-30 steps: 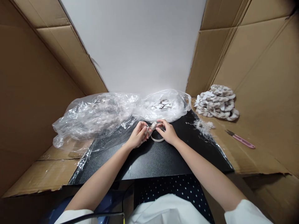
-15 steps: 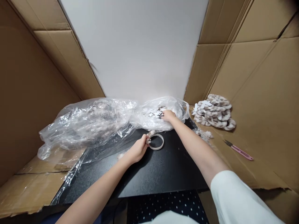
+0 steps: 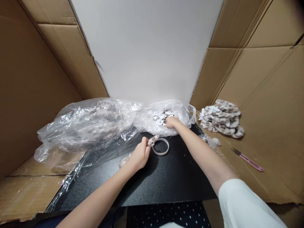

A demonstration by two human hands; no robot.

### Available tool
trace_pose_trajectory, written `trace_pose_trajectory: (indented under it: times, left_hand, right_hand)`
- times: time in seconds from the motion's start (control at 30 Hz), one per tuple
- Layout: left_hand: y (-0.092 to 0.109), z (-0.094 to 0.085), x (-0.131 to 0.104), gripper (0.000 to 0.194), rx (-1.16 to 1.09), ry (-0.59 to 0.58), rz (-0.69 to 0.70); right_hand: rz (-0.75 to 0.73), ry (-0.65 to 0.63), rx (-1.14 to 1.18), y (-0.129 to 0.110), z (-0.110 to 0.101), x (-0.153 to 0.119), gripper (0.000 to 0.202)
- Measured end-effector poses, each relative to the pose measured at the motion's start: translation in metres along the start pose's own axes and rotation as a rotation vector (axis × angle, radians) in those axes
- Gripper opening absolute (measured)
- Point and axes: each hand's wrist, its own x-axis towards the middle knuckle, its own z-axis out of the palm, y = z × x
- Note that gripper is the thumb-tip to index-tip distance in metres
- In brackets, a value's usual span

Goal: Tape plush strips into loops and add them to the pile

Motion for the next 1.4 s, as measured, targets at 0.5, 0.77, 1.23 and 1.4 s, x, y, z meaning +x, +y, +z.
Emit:
trace_pose_trajectory:
  times: [0.5,0.77,1.23,1.4]
  left_hand:
    - [0.006,0.013,-0.001,0.030,-0.671,0.011,-0.212]
    - [0.001,0.018,-0.001,0.033,-0.622,0.006,-0.240]
    - [0.003,0.017,0.001,0.034,-0.652,0.033,-0.269]
    - [0.008,0.015,0.001,0.039,-0.749,-0.005,-0.321]
  right_hand:
    - [-0.184,0.398,1.085,-0.023,0.047,-0.119,0.022]
    - [-0.022,0.224,1.454,-0.025,0.061,-0.122,0.046]
    - [-0.132,0.271,1.437,-0.029,0.058,-0.126,0.044]
    - [-0.276,0.283,1.318,-0.035,0.060,-0.135,0.026]
